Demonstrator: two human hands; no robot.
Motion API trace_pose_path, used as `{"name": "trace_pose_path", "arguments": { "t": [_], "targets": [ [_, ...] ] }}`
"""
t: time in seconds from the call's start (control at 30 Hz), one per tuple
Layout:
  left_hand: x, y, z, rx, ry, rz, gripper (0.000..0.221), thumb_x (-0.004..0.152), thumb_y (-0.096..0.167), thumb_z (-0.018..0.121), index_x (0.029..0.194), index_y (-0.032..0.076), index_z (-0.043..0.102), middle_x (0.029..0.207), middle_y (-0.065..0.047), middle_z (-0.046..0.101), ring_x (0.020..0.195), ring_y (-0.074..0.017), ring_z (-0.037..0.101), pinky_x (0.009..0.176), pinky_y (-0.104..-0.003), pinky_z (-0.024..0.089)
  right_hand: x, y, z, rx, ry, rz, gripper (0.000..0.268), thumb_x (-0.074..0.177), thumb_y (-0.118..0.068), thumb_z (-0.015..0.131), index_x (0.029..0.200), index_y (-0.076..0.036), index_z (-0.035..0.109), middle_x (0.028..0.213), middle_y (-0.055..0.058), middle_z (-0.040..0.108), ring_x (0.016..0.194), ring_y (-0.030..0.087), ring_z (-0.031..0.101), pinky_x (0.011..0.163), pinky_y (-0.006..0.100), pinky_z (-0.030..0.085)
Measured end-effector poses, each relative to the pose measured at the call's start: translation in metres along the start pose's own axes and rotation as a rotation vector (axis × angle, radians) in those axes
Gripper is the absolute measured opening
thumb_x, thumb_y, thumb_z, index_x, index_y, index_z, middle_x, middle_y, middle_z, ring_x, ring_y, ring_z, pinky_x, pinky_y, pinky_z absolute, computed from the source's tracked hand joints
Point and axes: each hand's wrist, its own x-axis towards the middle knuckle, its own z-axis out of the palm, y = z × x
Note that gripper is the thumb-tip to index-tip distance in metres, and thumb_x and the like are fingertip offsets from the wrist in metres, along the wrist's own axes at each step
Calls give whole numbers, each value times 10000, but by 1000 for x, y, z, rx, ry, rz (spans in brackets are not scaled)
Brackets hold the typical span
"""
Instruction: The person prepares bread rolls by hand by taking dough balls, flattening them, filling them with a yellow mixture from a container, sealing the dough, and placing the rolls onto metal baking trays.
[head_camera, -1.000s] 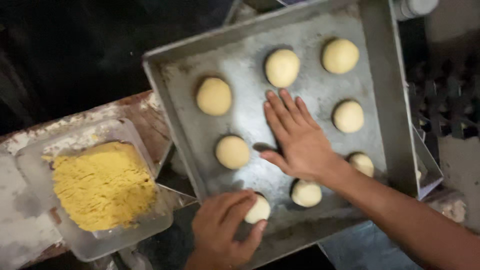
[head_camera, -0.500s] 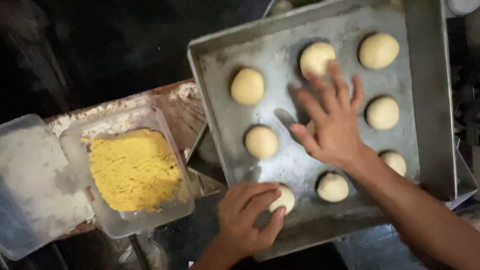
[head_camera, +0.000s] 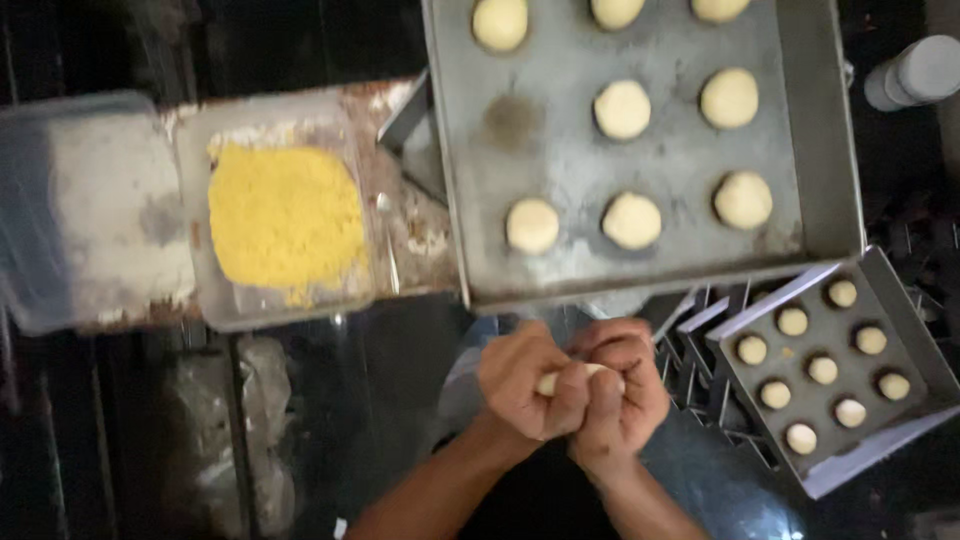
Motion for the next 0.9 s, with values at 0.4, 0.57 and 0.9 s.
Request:
{"name": "trace_pose_path", "arguments": {
  "t": [0.4, 0.57, 0.9],
  "targets": [
    [-115, -10, -128, -394, -109, -761, 467, 756, 57, 855, 1194, 8, 699, 1109, -80, 766, 1010, -149, 718, 908, -344, 599, -77, -13, 66, -73, -421, -51, 284, 821, -121, 752, 1023, -10, 586, 1488, 231, 408, 1338, 289, 430, 1077, 359, 388],
    [-97, -51, -201, -199, 254, -624, 522, 761, 25, 885, 1225, 20, 644, 1092, -60, 718, 987, -116, 686, 883, -313, 586, -54, 68, 165, -150, -515, 82, 176, 937, -103, 732, 1083, -40, 658, 1293, 153, 649, 1160, 252, 643, 979, 338, 529],
    [-30, -174, -386, 142, 335, -590, 486, 746, 17, 909, 1168, 35, 667, 1080, -117, 742, 954, -221, 733, 868, -337, 585, 16, 183, 446, -474, -1036, -502, 380, 874, -165, 782, 1194, 16, 684, 1153, 190, 687, 1042, 379, 623, 906, 450, 509]
  ]
}}
